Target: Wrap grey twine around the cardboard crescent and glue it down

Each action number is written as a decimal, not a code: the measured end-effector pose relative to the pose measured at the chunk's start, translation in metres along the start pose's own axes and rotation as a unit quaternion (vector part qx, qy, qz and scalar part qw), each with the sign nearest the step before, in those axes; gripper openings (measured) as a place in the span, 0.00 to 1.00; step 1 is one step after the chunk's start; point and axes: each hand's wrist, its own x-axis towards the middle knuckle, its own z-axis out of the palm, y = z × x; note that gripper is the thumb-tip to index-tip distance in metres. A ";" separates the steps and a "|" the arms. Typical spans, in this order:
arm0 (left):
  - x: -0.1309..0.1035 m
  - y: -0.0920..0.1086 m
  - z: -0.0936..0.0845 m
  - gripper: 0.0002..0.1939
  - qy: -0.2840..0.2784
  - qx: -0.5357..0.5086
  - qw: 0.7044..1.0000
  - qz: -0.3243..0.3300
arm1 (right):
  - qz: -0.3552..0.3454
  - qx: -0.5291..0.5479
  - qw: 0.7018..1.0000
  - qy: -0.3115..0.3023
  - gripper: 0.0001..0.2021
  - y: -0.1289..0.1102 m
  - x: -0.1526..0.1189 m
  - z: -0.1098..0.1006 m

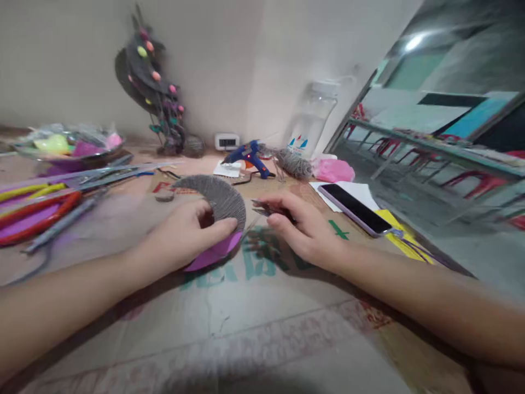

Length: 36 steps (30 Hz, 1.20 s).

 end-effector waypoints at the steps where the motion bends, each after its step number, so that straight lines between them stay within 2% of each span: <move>1: 0.001 0.000 0.000 0.12 0.006 -0.001 1.000 0.000 | -0.012 -0.019 1.000 0.004 0.15 0.003 0.000 0.000; 7: 0.001 0.000 0.000 0.12 0.025 0.007 1.000 -0.004 | -0.079 -0.111 0.991 0.000 0.12 0.008 -0.001 -0.001; 12: 0.002 -0.001 0.000 0.12 0.028 0.034 0.999 0.006 | -0.104 -0.154 0.983 -0.010 0.13 0.004 -0.002 -0.001; 22: 0.002 -0.001 0.001 0.14 0.046 0.084 0.995 0.006 | -0.098 -0.155 0.983 -0.013 0.13 0.004 -0.001 0.000; 29: 0.002 0.000 0.000 0.15 0.033 0.099 0.994 0.002 | -0.092 -0.163 0.982 -0.012 0.13 0.004 -0.001 0.000; 36: 0.001 -0.002 0.000 0.19 0.013 0.104 0.994 -0.034 | -0.103 -0.209 0.972 -0.004 0.12 0.003 -0.001 0.001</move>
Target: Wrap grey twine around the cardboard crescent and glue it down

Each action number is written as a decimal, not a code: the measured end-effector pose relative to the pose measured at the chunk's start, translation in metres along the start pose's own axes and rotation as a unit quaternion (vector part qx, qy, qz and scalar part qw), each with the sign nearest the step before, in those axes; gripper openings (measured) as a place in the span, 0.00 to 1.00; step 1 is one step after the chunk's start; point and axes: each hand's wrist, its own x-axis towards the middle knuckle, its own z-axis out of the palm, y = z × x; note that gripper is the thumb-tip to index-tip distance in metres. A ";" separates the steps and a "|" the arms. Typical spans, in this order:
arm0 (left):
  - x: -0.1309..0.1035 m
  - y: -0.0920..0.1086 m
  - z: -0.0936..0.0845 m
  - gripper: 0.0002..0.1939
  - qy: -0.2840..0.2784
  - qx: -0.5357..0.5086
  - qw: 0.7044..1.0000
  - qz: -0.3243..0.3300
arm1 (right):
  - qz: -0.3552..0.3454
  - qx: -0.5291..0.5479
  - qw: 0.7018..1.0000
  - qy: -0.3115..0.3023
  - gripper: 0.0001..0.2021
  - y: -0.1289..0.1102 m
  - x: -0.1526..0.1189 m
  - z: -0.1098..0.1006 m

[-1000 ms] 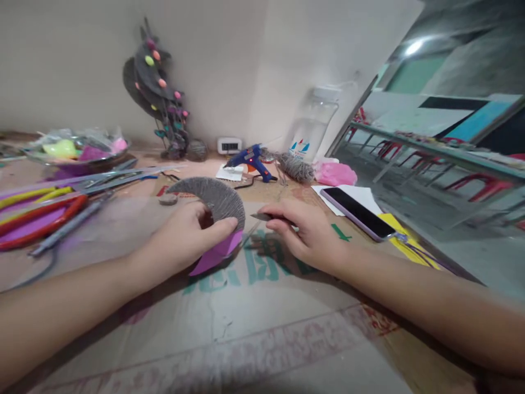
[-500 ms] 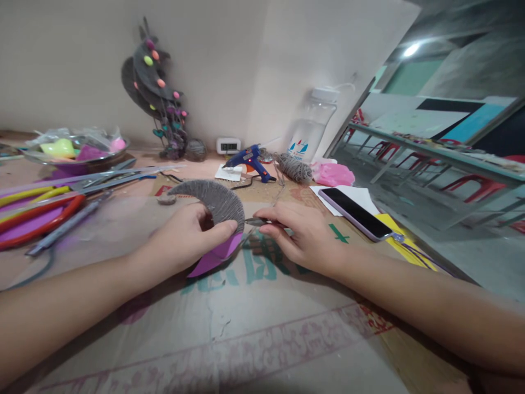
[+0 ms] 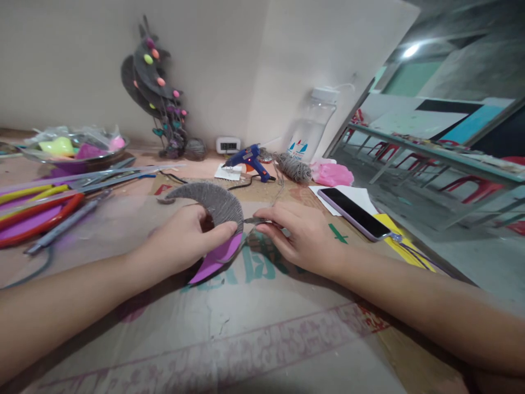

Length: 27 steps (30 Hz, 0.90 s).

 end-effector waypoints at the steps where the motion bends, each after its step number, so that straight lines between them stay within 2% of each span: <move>1: 0.000 -0.002 0.001 0.20 -0.005 0.000 1.000 -0.004 | -0.004 -0.008 1.000 0.000 0.12 0.000 0.000 0.000; 7: 0.003 -0.009 0.002 0.21 -0.030 -0.019 0.999 0.009 | -0.013 -0.021 1.000 -0.002 0.12 0.000 -0.002 0.000; 15: 0.002 -0.003 0.000 0.18 -0.050 -0.063 0.997 0.021 | -0.009 -0.016 1.000 -0.002 0.12 -0.001 -0.002 0.001; 27: 0.003 -0.001 -0.001 0.17 -0.031 -0.073 0.997 0.015 | -0.014 0.000 1.000 0.007 0.12 0.000 -0.001 0.000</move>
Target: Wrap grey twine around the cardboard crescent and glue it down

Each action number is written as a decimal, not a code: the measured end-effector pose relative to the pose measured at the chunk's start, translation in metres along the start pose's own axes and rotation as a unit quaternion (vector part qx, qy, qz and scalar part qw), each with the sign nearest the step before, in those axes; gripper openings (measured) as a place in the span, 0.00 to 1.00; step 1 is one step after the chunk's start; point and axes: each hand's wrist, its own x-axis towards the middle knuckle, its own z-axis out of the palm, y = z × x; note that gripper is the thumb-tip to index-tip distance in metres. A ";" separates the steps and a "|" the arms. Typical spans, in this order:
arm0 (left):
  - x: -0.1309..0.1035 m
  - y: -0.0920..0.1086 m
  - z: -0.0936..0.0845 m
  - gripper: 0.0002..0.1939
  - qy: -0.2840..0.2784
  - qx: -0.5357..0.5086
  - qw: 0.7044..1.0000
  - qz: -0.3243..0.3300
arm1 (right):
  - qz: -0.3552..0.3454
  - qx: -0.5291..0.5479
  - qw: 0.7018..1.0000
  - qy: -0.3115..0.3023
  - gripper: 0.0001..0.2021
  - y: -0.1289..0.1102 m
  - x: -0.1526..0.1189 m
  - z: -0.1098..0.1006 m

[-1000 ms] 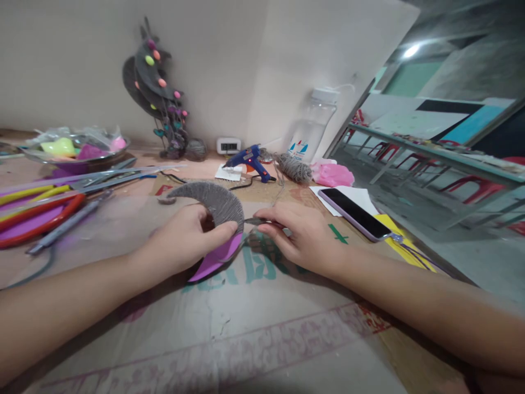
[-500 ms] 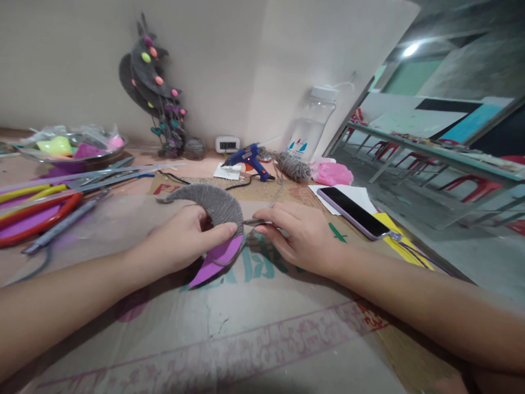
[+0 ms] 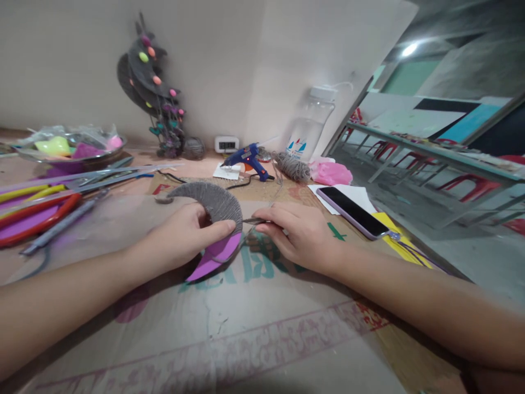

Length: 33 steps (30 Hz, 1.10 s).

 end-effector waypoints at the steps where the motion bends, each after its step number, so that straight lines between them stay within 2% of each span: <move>1: 0.000 0.000 0.000 0.17 0.004 0.002 1.000 -0.003 | -0.002 0.005 1.000 0.004 0.12 0.001 0.000 0.000; 6: 0.001 0.000 0.000 0.17 0.025 0.011 1.000 -0.008 | -0.006 0.027 0.999 0.016 0.12 0.003 -0.001 0.001; 15: 0.000 -0.004 0.002 0.16 -0.014 -0.004 1.000 0.013 | -0.003 0.009 1.000 -0.004 0.13 0.001 -0.001 0.000; 19: -0.001 -0.006 0.002 0.19 -0.012 0.020 1.000 0.003 | -0.011 0.005 1.000 -0.007 0.12 0.001 0.000 0.000; 24: -0.002 -0.003 0.001 0.16 -0.006 0.011 1.000 0.007 | -0.019 0.006 1.000 -0.002 0.11 0.001 0.000 0.001; 29: -0.002 -0.002 0.001 0.17 -0.012 0.000 1.000 0.013 | 0.003 0.022 1.000 -0.017 0.12 0.002 0.001 0.000; 33: -0.002 -0.002 0.001 0.16 -0.021 -0.006 1.000 0.018 | 0.034 0.087 0.995 -0.041 0.13 0.003 0.001 0.000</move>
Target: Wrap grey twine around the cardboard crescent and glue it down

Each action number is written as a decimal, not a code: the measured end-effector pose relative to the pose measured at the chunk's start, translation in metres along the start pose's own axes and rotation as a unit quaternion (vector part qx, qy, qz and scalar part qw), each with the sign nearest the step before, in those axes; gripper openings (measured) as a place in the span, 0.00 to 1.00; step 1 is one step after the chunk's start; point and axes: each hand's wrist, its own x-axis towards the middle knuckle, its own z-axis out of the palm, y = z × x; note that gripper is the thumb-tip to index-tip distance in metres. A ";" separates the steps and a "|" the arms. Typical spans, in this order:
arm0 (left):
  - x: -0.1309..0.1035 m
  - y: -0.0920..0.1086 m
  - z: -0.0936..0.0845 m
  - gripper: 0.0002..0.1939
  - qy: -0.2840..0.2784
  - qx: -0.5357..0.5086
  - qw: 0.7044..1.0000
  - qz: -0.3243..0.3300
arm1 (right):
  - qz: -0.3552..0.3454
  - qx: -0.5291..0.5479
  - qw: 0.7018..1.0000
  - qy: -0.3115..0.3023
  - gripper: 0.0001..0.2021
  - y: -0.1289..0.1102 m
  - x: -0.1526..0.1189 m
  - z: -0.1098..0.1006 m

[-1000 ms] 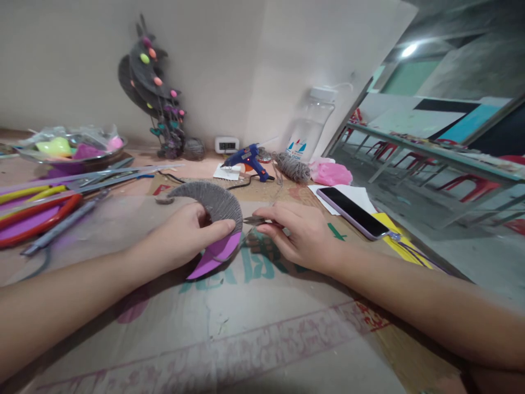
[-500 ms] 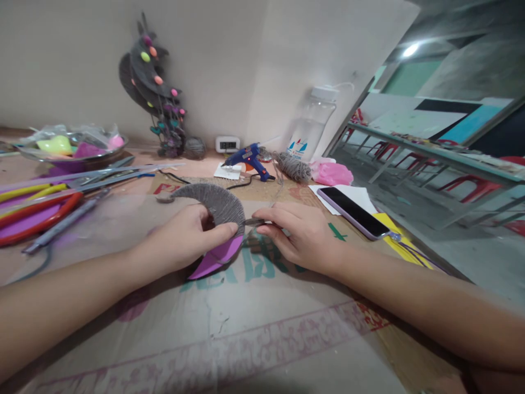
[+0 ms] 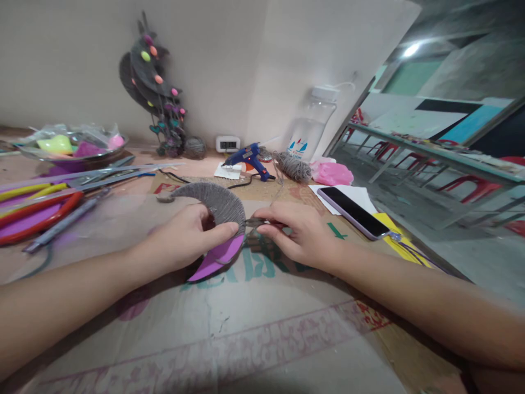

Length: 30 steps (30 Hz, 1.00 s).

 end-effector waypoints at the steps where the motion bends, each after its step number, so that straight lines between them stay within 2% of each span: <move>1: 0.000 0.000 0.000 0.16 0.002 -0.001 1.000 0.000 | 0.007 0.017 1.000 -0.002 0.13 0.000 0.000 0.000; 5: 0.000 0.000 0.001 0.16 0.015 0.007 1.000 0.003 | 0.021 0.050 0.999 0.001 0.13 0.002 0.000 0.002; 16: -0.003 0.006 -0.001 0.19 0.067 0.081 0.994 -0.031 | 0.041 0.013 0.999 0.014 0.14 -0.004 0.000 -0.001; 22: -0.003 0.006 -0.002 0.19 0.068 0.051 0.996 -0.019 | 0.045 0.006 0.999 0.023 0.14 -0.006 0.001 0.000; 30: 0.001 -0.001 -0.001 0.18 0.011 0.003 1.000 0.007 | -0.016 -0.027 0.999 0.032 0.13 0.001 0.000 0.001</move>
